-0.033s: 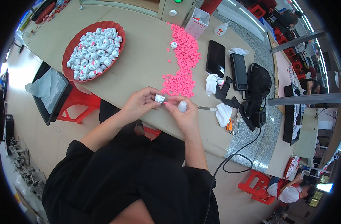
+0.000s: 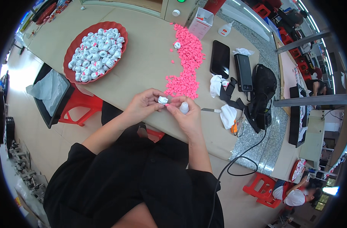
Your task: The person repeatedly picks up small white plastic caps, applies a small amount of liquid from a squeeze bottle, and attaches a pink plastic piece to each cap. They place the assembled items into a red bowl and later transfer them into a cardboard box.
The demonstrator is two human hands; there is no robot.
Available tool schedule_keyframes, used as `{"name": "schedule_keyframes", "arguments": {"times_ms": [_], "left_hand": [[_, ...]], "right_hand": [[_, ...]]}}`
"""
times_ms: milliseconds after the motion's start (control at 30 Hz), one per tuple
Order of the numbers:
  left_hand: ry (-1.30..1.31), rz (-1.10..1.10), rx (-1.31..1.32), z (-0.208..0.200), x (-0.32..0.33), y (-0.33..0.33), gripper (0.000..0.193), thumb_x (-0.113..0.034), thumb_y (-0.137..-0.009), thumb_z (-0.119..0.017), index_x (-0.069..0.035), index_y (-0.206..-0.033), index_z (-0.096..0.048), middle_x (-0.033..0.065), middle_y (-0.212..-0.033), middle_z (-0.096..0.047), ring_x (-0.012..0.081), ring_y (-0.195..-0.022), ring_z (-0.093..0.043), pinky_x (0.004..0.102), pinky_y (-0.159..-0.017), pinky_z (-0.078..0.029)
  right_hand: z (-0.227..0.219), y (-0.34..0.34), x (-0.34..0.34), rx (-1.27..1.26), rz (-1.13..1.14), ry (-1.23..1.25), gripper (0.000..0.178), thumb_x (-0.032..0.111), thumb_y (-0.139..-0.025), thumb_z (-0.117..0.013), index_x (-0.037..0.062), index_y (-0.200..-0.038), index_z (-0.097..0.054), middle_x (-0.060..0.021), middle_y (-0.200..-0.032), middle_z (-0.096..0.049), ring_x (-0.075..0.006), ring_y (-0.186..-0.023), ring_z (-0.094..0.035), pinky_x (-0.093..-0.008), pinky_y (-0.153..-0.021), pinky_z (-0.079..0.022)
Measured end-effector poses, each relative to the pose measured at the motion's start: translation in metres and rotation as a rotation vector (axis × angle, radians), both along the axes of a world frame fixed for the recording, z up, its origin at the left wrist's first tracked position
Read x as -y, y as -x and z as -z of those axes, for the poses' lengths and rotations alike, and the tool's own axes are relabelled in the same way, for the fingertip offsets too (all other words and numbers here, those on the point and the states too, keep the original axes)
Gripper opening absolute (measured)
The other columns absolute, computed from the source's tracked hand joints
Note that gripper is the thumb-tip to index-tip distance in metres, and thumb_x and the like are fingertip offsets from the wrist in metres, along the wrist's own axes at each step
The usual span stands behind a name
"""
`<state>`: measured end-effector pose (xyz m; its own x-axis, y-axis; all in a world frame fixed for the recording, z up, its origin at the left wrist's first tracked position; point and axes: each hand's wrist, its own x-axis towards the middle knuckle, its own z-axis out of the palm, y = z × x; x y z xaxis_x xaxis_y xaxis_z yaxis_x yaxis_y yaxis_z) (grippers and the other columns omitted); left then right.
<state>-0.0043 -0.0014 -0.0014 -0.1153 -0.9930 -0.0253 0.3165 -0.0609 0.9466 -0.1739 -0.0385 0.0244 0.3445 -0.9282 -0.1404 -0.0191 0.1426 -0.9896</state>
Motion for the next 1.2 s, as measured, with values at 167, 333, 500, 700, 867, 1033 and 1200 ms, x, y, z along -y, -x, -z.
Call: {"name": "schedule_keyframes", "arguments": {"times_ms": [167,333,500,700,867,1033,1200], "left_hand": [[0.026,0.034,0.028,0.001,-0.001,-0.001,0.023,0.007,-0.083,-0.052,0.004,-0.106,-0.049,0.0089,-0.098,-0.057,0.013,-0.091,-0.058,0.0247,-0.079,-0.048],[0.019,0.049,0.073,-0.001,0.0,0.0,0.023,0.009,-0.082,-0.051,0.005,-0.105,-0.049,0.0096,-0.098,-0.057,0.0137,-0.093,-0.058,0.0247,-0.081,-0.048],[0.028,0.045,0.081,-0.002,-0.001,-0.001,0.024,0.01,-0.082,-0.05,0.005,-0.105,-0.049,0.0096,-0.098,-0.057,0.0137,-0.094,-0.058,0.0249,-0.082,-0.048],[0.027,0.028,0.029,-0.001,-0.003,-0.002,0.023,0.01,-0.082,-0.05,0.005,-0.105,-0.05,0.0095,-0.099,-0.057,0.0132,-0.093,-0.058,0.0255,-0.081,-0.048],[-0.031,-0.012,-0.064,-0.002,0.002,-0.004,0.019,0.004,-0.084,-0.052,0.004,-0.103,-0.051,0.0093,-0.097,-0.058,0.0123,-0.089,-0.058,0.0252,-0.079,-0.048],[-0.087,-0.044,-0.103,-0.008,0.006,-0.004,0.017,-0.002,-0.085,-0.054,0.004,-0.101,-0.052,0.0093,-0.095,-0.06,0.0115,-0.084,-0.059,0.0241,-0.076,-0.049],[-0.108,-0.074,-0.128,-0.006,0.007,-0.004,0.014,-0.001,-0.084,-0.055,0.004,-0.097,-0.055,0.0088,-0.089,-0.062,0.011,-0.079,-0.059,0.0231,-0.072,-0.049]], "right_hand": [[0.0,-0.002,0.005,0.028,-0.071,-0.045,0.021,0.003,-0.073,-0.069,0.001,-0.09,-0.056,-0.0034,-0.076,-0.06,-0.0082,-0.071,-0.056,-0.0214,-0.065,-0.046],[-0.001,-0.003,0.006,0.005,-0.063,-0.081,0.02,0.004,-0.074,-0.069,0.0005,-0.09,-0.056,-0.0041,-0.076,-0.06,-0.0085,-0.071,-0.057,-0.0214,-0.065,-0.046],[-0.005,-0.005,0.006,0.015,-0.067,-0.122,0.019,0.004,-0.074,-0.069,-0.0007,-0.089,-0.058,-0.0043,-0.077,-0.06,-0.0085,-0.071,-0.057,-0.0208,-0.064,-0.046],[0.004,-0.011,0.001,0.028,0.007,-0.033,0.015,0.005,-0.075,-0.068,-0.0023,-0.086,-0.061,-0.0045,-0.078,-0.061,-0.0084,-0.071,-0.056,-0.0208,-0.064,-0.046],[0.009,-0.022,-0.004,-0.054,0.101,0.178,0.012,0.006,-0.077,-0.067,-0.0022,-0.086,-0.063,-0.0031,-0.078,-0.06,-0.0072,-0.069,-0.053,-0.0202,-0.062,-0.043],[0.02,-0.025,-0.004,-0.074,0.123,0.29,0.01,0.005,-0.079,-0.065,-0.0016,-0.087,-0.064,-0.0017,-0.078,-0.06,-0.0054,-0.07,-0.051,-0.019,-0.062,-0.04],[0.02,-0.025,-0.006,-0.059,0.092,0.324,0.01,0.0,-0.078,-0.064,-0.0019,-0.087,-0.063,-0.0022,-0.077,-0.059,-0.0064,-0.068,-0.051,-0.02,-0.06,-0.04]]}}
